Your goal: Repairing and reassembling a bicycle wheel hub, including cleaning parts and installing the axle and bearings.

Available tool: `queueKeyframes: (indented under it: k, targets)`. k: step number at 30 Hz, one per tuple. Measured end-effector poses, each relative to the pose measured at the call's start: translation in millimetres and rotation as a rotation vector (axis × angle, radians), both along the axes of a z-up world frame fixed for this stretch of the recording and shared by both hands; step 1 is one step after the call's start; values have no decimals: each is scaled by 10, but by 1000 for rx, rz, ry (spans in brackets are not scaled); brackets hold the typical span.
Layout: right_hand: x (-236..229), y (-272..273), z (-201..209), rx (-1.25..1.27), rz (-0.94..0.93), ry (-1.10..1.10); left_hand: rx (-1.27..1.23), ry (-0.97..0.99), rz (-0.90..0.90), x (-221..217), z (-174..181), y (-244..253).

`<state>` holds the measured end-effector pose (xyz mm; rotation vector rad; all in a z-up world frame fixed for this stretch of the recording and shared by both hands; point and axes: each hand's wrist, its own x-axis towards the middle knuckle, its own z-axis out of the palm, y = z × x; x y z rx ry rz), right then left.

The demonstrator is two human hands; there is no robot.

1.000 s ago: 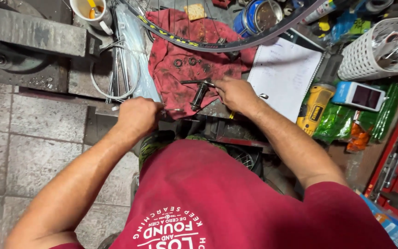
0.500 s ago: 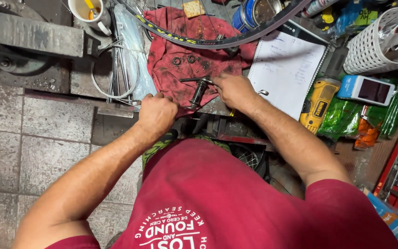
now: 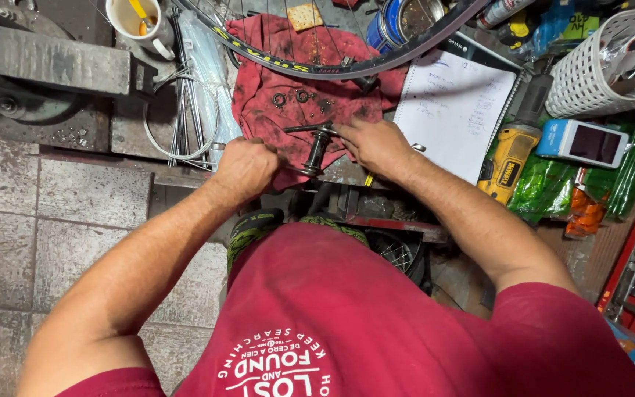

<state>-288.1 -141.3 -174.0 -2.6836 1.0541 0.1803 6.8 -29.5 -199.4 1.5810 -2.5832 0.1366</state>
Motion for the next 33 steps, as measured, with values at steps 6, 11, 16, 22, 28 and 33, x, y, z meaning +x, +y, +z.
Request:
queueKeyframes:
  k: [6, 11, 16, 22, 28, 33]
  targets:
    - [-103, -188, 377, 420, 19, 64, 226, -69, 22, 105, -111, -117]
    - [4, -105, 366, 453, -48, 146, 330, -144, 22, 25, 548, -257]
    - [47, -10, 266, 380, -135, 191, 382, -196, -23, 56, 426, -441]
    - [62, 38, 229, 387, -209, 207, 438, -253, -72, 118, 257, -640]
    - [65, 151, 277, 371, -268, 94, 549, -309, -83, 227, 284, -797]
    - [27, 199, 117, 247, -254, -41, 780, -153, -104, 282, 658, -977]
